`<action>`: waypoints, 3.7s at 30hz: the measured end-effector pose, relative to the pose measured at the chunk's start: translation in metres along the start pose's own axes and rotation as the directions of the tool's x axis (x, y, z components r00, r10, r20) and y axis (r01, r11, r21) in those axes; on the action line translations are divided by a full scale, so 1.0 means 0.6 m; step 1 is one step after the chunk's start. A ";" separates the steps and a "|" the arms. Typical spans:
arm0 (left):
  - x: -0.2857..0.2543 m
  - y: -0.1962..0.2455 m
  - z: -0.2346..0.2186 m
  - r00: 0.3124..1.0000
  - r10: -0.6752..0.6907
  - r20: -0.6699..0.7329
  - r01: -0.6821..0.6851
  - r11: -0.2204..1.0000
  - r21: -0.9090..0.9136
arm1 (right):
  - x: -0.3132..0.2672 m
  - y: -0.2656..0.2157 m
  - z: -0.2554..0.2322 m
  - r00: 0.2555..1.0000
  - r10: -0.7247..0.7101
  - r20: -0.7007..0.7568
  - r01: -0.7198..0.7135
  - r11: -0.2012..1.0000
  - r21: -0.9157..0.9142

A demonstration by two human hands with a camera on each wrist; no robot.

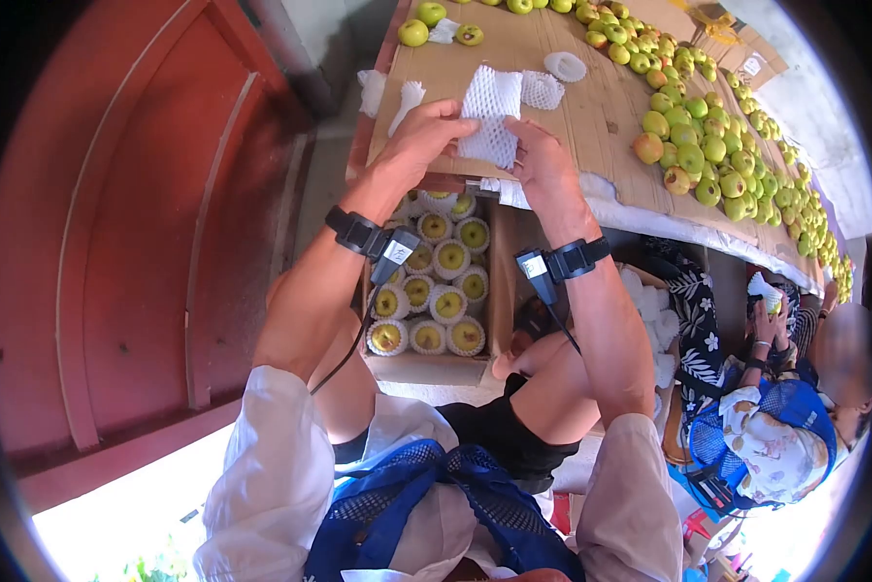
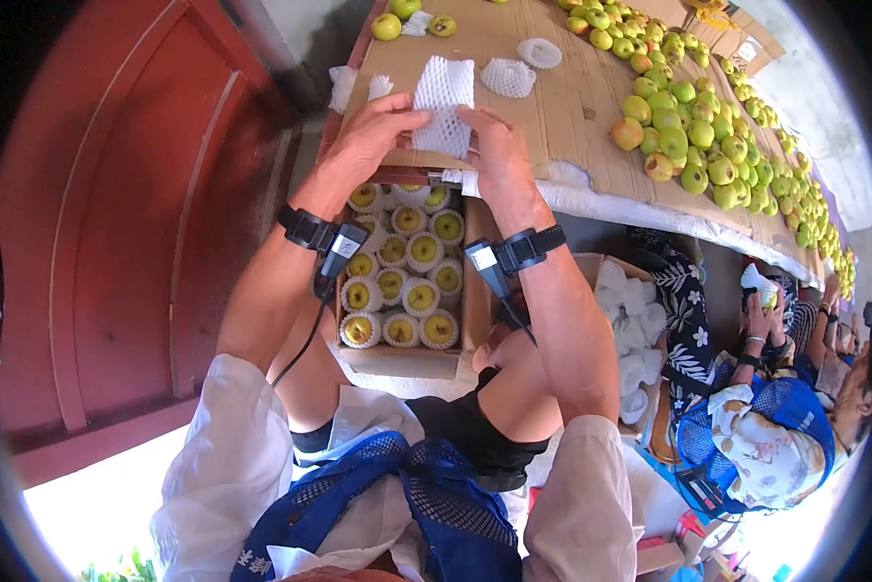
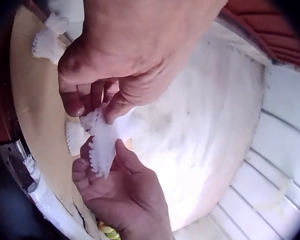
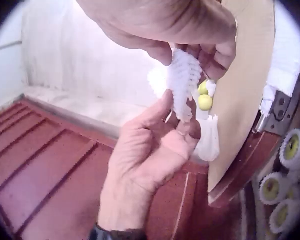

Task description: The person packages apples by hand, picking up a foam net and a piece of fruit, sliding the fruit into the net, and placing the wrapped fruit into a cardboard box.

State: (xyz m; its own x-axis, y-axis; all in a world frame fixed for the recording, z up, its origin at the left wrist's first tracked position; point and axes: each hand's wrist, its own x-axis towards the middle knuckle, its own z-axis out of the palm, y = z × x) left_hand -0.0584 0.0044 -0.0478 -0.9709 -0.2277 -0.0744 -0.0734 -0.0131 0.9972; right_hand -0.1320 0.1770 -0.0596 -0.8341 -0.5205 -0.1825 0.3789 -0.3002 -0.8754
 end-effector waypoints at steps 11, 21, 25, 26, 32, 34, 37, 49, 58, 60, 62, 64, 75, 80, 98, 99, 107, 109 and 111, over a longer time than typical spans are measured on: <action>-0.005 0.001 0.001 0.997 0.028 0.071 -0.028 1.000 0.000 | -0.012 -0.003 0.014 0.988 -0.148 0.048 0.152 0.984 -0.088; -0.017 0.008 0.005 0.992 0.087 -0.093 -0.095 0.992 -0.086 | -0.004 0.010 0.005 0.861 -0.508 -0.009 0.426 0.731 -0.533; -0.040 0.040 0.022 0.936 0.211 -0.281 -0.110 0.935 0.337 | -0.022 0.000 0.020 0.889 -0.440 0.127 0.439 0.738 -0.513; -0.038 0.037 0.024 0.923 0.250 -0.293 -0.141 0.927 0.347 | -0.030 -0.007 0.024 0.923 -0.367 0.115 0.379 0.815 -0.439; -0.022 0.006 0.020 0.871 0.406 -0.277 -0.246 0.849 0.468 | -0.044 -0.036 0.023 0.990 0.025 0.139 -0.015 0.997 -0.073; -0.030 0.012 0.024 0.843 0.464 -0.271 -0.283 0.812 0.511 | -0.043 -0.034 0.019 0.985 0.050 0.163 -0.037 0.996 -0.082; -0.033 0.013 0.029 0.775 0.595 -0.213 -0.398 0.721 0.567 | -0.046 -0.036 0.019 0.984 0.049 0.170 -0.042 0.998 -0.043; -0.056 0.025 0.031 0.680 0.729 0.078 -0.564 0.451 0.692 | -0.031 -0.023 0.003 0.976 0.059 0.208 -0.071 0.996 0.049; -0.062 0.012 0.053 0.909 0.416 0.002 -0.406 0.887 0.217 | -0.022 -0.005 0.021 0.934 -0.356 -0.003 0.310 0.817 -0.487; -0.059 0.012 0.051 0.913 0.408 -0.012 -0.396 0.892 0.218 | -0.023 0.003 0.025 0.893 -0.450 0.023 0.384 0.734 -0.560; -0.056 0.011 0.048 0.909 0.415 -0.046 -0.397 0.892 0.217 | -0.028 0.010 0.031 0.848 -0.526 0.064 0.452 0.653 -0.608; -0.054 0.010 0.050 0.896 0.432 -0.103 -0.405 0.889 0.213 | -0.034 0.015 0.037 0.804 -0.584 0.115 0.513 0.582 -0.631; -0.049 0.013 0.046 0.901 0.373 -0.223 -0.350 0.927 0.133 | -0.036 0.014 0.048 0.856 -0.511 0.082 0.478 0.720 -0.504; -0.052 0.019 0.044 0.910 0.357 -0.209 -0.327 0.930 0.165 | -0.028 0.019 0.038 0.812 -0.570 0.128 0.540 0.649 -0.536; -0.044 0.020 0.007 0.997 0.015 0.077 0.039 0.755 -0.655 | -0.035 -0.038 0.010 0.947 0.123 0.297 -0.141 0.989 0.040; -0.042 0.019 0.005 0.996 0.000 0.094 0.063 0.736 -0.674 | -0.036 -0.038 0.010 0.944 0.123 0.306 -0.153 0.985 0.075; -0.048 0.029 -0.007 0.984 0.090 0.153 -0.017 0.908 -0.419 | -0.018 -0.033 -0.010 0.942 0.077 0.327 -0.169 0.950 0.263; -0.049 0.030 -0.008 0.996 0.032 0.078 -0.014 0.972 -0.233 | -0.017 -0.032 -0.010 0.950 0.060 0.306 -0.155 0.942 0.298; -0.050 0.028 -0.011 0.997 0.011 0.080 0.006 0.977 -0.215 | -0.019 -0.033 -0.008 0.958 0.049 0.281 -0.141 0.939 0.315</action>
State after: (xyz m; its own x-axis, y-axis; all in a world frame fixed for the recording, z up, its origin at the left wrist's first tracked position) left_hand -0.0291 0.0046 -0.0288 -0.9868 -0.1490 -0.0631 -0.0286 -0.2231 0.9744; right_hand -0.1322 0.1926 -0.0424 -0.6680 -0.7385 -0.0920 0.5992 -0.4604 -0.6549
